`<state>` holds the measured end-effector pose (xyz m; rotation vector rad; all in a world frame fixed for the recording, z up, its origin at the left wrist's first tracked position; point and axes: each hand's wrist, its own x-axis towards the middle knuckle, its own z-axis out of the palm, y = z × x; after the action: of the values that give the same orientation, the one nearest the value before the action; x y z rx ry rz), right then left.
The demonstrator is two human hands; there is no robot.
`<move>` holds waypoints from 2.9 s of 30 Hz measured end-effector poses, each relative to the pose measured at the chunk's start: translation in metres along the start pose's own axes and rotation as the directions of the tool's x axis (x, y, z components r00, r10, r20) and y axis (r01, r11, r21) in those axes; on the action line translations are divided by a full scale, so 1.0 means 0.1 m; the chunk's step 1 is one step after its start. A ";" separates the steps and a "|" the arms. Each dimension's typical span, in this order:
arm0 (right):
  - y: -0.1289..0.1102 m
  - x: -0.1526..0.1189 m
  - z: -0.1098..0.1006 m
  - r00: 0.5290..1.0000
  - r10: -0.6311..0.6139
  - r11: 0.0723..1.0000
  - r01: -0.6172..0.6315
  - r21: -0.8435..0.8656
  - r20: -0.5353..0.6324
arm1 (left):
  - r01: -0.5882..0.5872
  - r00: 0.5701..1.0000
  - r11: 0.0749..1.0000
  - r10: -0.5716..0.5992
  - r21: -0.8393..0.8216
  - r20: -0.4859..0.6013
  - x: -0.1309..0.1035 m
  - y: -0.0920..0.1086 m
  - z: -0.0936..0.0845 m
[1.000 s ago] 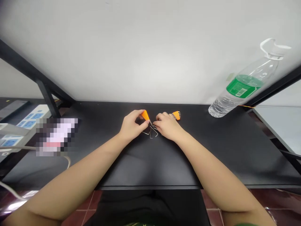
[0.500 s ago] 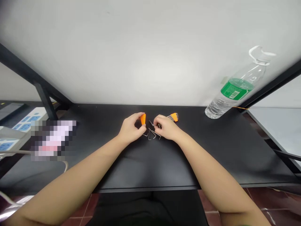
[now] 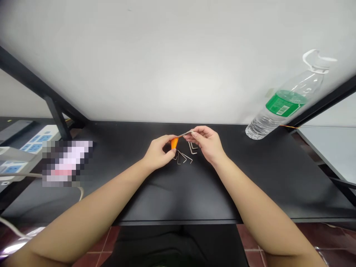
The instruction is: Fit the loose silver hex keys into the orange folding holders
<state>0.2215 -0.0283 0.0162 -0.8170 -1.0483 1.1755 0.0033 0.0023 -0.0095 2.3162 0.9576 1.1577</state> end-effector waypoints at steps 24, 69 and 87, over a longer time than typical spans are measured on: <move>0.03 0.03 -0.12 0.998 -0.024 1.000 0.025 -0.009 0.052 | -0.034 0.999 0.972 0.035 -0.234 0.001 -0.02 -0.05 0.01; -0.02 -0.06 -0.11 0.974 -0.090 0.901 0.168 -0.400 0.206 | 0.002 0.999 0.996 -0.006 -0.085 -0.046 0.00 0.01 0.04; -0.08 -0.08 -0.12 0.956 -0.015 0.933 0.119 -0.341 0.293 | -0.066 0.996 0.995 0.061 -0.072 -0.065 -0.01 0.05 0.03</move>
<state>0.2354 -0.0376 0.0179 -0.8964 -1.5506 1.0792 0.0069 -0.0023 -0.0088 2.2790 0.8534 1.2767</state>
